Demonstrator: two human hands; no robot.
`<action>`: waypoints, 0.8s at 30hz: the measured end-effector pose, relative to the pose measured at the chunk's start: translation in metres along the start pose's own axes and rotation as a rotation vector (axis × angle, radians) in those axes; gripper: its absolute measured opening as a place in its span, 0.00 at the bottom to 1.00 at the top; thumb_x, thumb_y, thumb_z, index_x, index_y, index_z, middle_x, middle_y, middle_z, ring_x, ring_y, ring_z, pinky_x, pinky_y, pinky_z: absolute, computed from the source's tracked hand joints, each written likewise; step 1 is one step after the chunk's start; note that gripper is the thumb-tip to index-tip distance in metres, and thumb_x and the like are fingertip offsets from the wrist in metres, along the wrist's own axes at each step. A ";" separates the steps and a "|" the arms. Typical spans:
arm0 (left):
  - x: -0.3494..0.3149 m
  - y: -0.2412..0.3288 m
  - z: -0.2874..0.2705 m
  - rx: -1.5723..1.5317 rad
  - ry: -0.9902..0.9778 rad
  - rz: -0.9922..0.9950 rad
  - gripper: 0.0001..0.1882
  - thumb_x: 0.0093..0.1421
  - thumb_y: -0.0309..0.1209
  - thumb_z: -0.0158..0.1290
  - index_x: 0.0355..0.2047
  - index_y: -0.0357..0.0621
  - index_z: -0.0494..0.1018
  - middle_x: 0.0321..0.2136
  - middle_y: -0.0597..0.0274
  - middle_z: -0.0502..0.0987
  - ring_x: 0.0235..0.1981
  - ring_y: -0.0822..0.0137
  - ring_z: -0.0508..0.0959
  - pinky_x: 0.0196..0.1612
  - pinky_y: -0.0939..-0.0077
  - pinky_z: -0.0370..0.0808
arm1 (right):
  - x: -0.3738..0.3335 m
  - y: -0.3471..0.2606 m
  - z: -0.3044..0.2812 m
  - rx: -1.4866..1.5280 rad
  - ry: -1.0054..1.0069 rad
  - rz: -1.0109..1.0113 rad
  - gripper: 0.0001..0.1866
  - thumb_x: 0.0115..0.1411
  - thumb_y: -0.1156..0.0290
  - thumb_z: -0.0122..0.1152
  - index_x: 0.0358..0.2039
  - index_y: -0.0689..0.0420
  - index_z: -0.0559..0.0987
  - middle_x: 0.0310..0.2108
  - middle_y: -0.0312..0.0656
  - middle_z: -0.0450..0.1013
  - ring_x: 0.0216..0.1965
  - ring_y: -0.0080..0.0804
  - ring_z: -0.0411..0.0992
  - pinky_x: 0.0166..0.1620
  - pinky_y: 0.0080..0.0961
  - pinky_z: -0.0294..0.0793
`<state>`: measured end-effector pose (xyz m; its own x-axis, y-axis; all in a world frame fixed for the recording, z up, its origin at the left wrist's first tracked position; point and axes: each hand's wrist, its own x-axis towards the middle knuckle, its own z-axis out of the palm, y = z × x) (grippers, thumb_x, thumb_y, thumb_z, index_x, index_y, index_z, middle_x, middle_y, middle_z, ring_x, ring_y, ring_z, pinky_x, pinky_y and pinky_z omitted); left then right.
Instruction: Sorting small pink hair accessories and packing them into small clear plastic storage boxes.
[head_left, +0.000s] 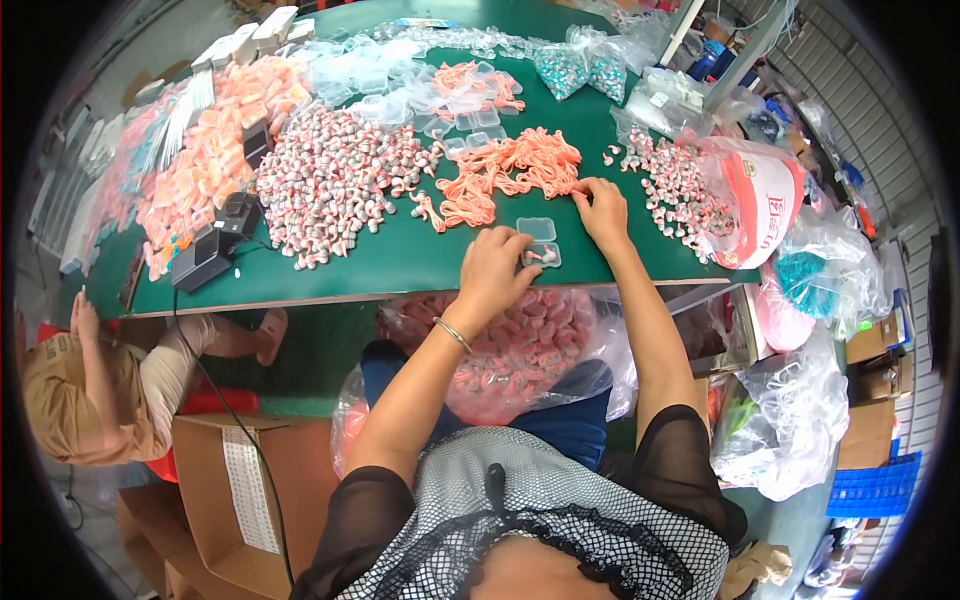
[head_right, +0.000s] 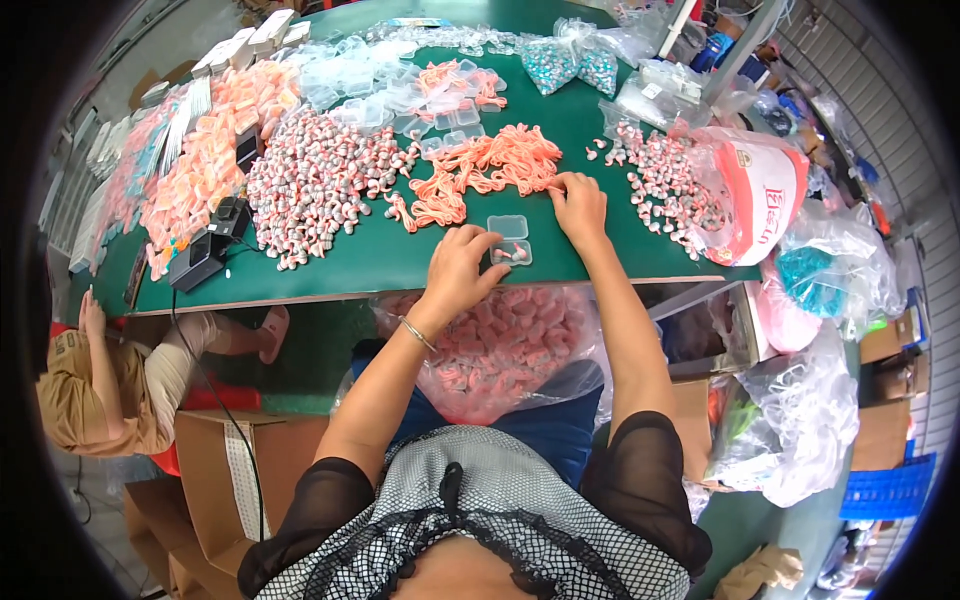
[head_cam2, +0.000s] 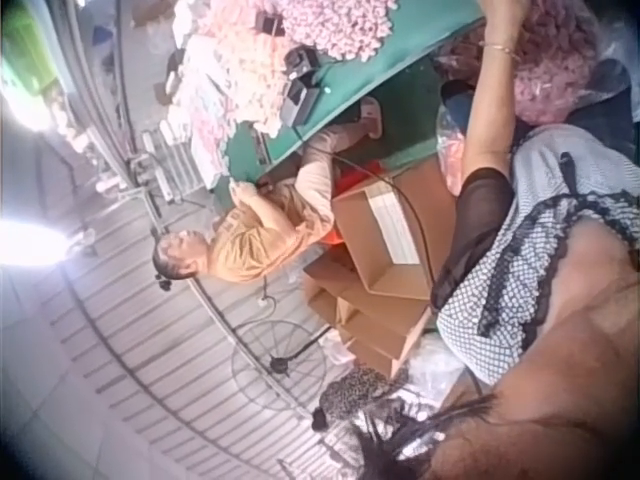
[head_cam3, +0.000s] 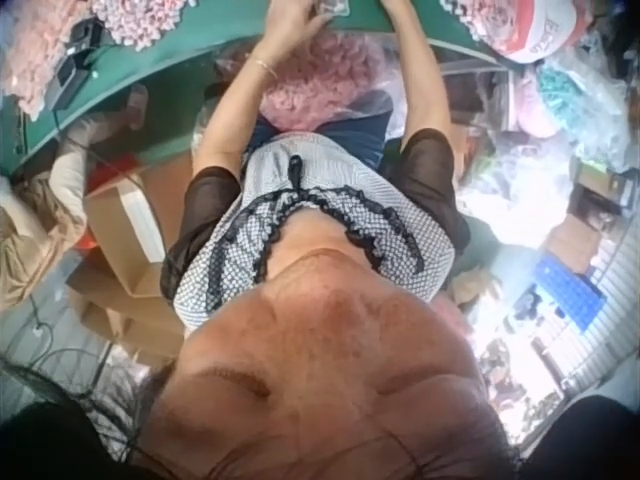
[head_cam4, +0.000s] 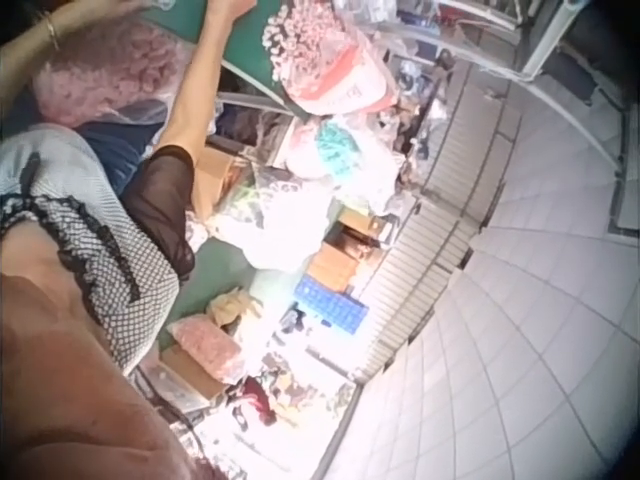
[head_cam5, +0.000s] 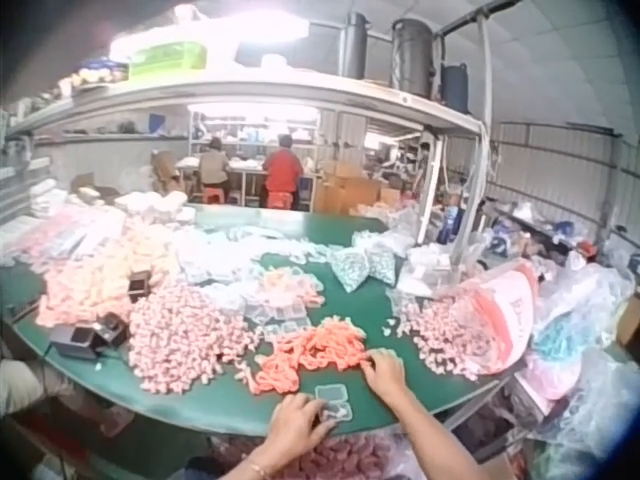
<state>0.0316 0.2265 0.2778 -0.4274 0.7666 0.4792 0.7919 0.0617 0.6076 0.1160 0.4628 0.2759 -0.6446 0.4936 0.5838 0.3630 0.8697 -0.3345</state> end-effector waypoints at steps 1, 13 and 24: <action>0.000 0.000 0.000 -0.007 0.002 0.003 0.22 0.47 0.33 0.66 0.43 0.45 0.76 0.40 0.58 0.74 0.44 0.55 0.73 0.46 0.61 0.71 | -0.001 0.002 0.000 0.054 0.007 0.020 0.06 0.52 0.70 0.67 0.32 0.53 0.80 0.29 0.38 0.77 0.33 0.40 0.74 0.37 0.35 0.74; 0.000 -0.003 0.000 -0.025 0.009 -0.042 0.21 0.46 0.33 0.66 0.41 0.45 0.77 0.39 0.60 0.75 0.43 0.55 0.73 0.47 0.61 0.70 | -0.037 -0.036 -0.058 0.966 -0.349 0.435 0.08 0.61 0.77 0.60 0.41 0.63 0.77 0.30 0.34 0.76 0.32 0.17 0.72 0.37 0.14 0.71; 0.000 0.000 0.000 -0.026 0.038 -0.043 0.20 0.44 0.33 0.66 0.39 0.44 0.77 0.37 0.60 0.77 0.41 0.55 0.74 0.44 0.61 0.72 | -0.049 -0.044 -0.041 0.922 -0.201 0.567 0.06 0.61 0.79 0.60 0.40 0.63 0.78 0.31 0.36 0.77 0.30 0.17 0.73 0.34 0.14 0.72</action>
<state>0.0315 0.2266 0.2783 -0.4773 0.7386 0.4761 0.7611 0.0766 0.6441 0.1596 0.4004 0.2925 -0.6712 0.7382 0.0683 0.0528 0.1396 -0.9888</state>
